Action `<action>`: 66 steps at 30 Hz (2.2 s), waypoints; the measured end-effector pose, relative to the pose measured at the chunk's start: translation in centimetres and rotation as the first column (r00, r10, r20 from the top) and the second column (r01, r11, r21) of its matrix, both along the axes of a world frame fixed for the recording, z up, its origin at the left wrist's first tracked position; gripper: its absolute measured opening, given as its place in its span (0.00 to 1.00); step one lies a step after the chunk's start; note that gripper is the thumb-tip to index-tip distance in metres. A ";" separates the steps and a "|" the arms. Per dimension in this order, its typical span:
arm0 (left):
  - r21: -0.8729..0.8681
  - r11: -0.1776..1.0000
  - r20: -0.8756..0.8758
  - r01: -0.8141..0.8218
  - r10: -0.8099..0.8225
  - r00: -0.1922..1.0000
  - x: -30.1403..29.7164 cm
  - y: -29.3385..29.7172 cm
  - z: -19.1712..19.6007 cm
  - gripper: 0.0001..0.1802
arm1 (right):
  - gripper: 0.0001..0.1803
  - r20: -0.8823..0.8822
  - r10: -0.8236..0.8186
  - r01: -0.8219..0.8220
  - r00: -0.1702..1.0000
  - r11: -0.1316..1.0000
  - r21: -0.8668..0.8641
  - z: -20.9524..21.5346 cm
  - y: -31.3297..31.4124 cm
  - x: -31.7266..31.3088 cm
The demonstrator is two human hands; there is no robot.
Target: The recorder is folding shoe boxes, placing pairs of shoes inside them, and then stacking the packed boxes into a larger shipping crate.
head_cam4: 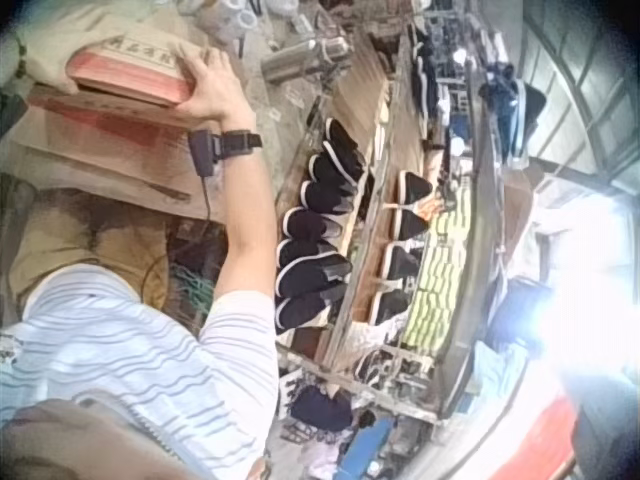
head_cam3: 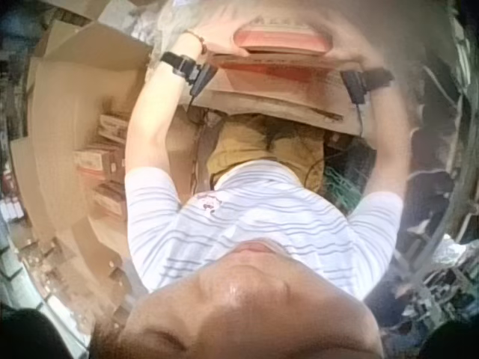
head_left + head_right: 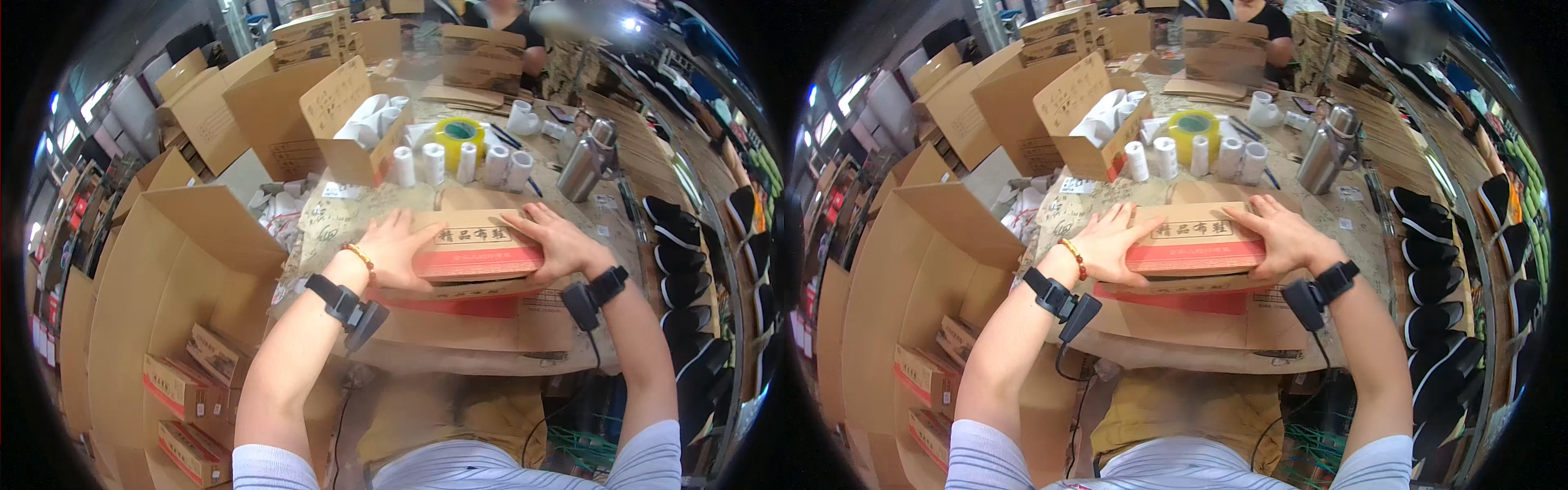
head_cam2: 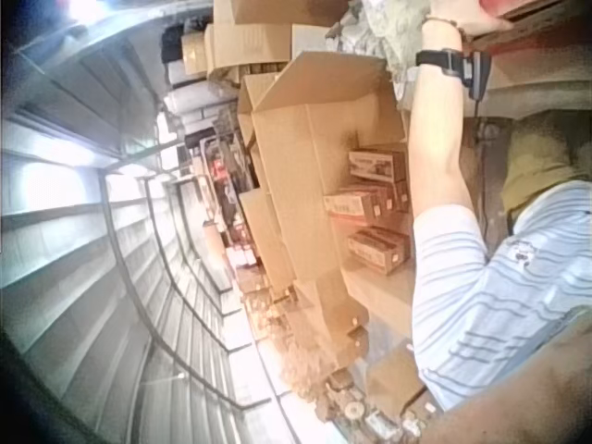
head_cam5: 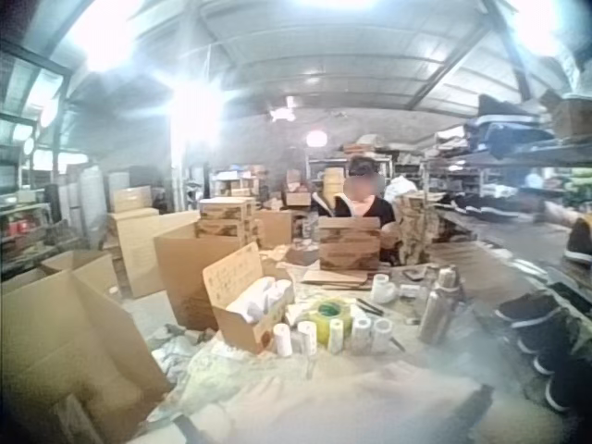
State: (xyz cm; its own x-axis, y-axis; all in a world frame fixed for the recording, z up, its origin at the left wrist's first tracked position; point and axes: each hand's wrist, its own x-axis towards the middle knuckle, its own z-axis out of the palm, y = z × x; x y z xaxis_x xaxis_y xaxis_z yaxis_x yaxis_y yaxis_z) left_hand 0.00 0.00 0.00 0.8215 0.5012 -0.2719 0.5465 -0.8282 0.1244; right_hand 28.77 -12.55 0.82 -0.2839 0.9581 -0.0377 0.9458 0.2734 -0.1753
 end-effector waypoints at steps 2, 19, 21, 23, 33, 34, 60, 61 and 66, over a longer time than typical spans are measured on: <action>0.168 0.986 0.098 0.008 -0.025 0.995 -1.2 -0.8 -1.3 0.60 | 0.54 -0.079 0.065 -0.057 0.995 0.993 0.103 -0.7 -0.2 -0.5; -0.699 0.642 0.691 0.314 0.720 0.066 -7.6 -7.2 -10.0 0.61 | 0.36 -0.876 -0.330 0.114 0.351 0.944 -0.310 -12.6 -8.4 6.9; -0.718 0.451 0.480 0.530 0.872 -0.092 -10.6 -8.0 -7.6 0.63 | 0.37 -0.927 -0.180 0.207 0.329 0.972 -0.115 -11.9 -6.8 6.1; -0.707 0.407 0.390 0.579 0.906 -0.161 -14.3 -9.0 -7.3 0.66 | 0.34 -0.973 -0.112 0.035 0.202 0.994 -0.107 -11.1 -4.5 3.1; -0.550 0.783 0.175 0.290 0.448 -0.877 -42.7 -19.3 -9.1 0.22 | 0.25 -0.144 -0.129 0.174 0.981 0.914 0.367 -17.6 0.2 -8.5; -0.558 0.800 0.152 0.220 0.359 -0.921 -45.0 -20.4 -8.9 0.23 | 0.25 -0.163 -0.095 0.151 0.982 0.916 0.373 -17.0 -0.1 -8.7; -0.995 0.004 0.094 -0.095 0.216 -0.972 -73.6 -30.2 -49.7 0.27 | 0.23 -0.006 -0.132 0.130 0.991 0.957 0.259 -17.2 1.0 -10.3; -0.940 0.338 0.092 -0.049 0.111 -0.990 -76.4 -31.8 -50.5 0.29 | 0.23 -0.033 -0.132 0.136 0.991 0.961 0.241 -17.9 1.3 -10.0; -0.835 0.128 -0.517 0.536 0.155 -0.842 -70.7 -28.7 -54.7 0.39 | 0.23 -0.017 -0.139 0.139 0.990 0.952 0.274 -17.2 1.1 -10.5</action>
